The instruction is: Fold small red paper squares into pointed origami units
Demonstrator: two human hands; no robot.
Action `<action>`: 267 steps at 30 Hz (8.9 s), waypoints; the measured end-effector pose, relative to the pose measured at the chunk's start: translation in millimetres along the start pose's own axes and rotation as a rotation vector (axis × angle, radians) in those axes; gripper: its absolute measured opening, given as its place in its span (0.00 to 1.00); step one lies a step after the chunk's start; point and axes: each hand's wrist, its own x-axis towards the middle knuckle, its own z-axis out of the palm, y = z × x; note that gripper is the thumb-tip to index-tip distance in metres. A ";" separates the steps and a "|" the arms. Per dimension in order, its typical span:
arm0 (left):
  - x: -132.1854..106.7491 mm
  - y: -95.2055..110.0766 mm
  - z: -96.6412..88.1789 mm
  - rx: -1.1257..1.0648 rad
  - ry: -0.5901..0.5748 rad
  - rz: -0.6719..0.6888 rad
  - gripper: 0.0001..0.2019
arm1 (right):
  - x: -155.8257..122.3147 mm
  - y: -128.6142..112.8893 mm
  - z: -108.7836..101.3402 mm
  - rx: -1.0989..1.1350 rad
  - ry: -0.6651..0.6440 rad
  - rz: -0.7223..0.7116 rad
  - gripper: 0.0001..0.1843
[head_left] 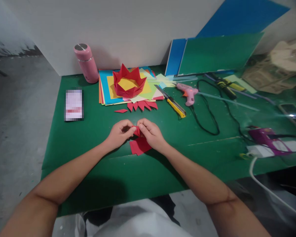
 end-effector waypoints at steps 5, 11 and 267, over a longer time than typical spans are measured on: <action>-1.2 -0.5 1.3 -0.080 0.022 -0.137 0.14 | -0.3 0.2 -0.5 0.053 -0.007 0.028 0.15; -0.5 2.8 0.0 -0.131 0.015 -0.192 0.16 | 0.7 3.5 0.6 0.123 0.050 0.048 0.14; 1.5 3.7 -1.2 -0.133 0.063 -0.281 0.11 | 4.6 14.4 -0.6 0.383 0.029 0.089 0.16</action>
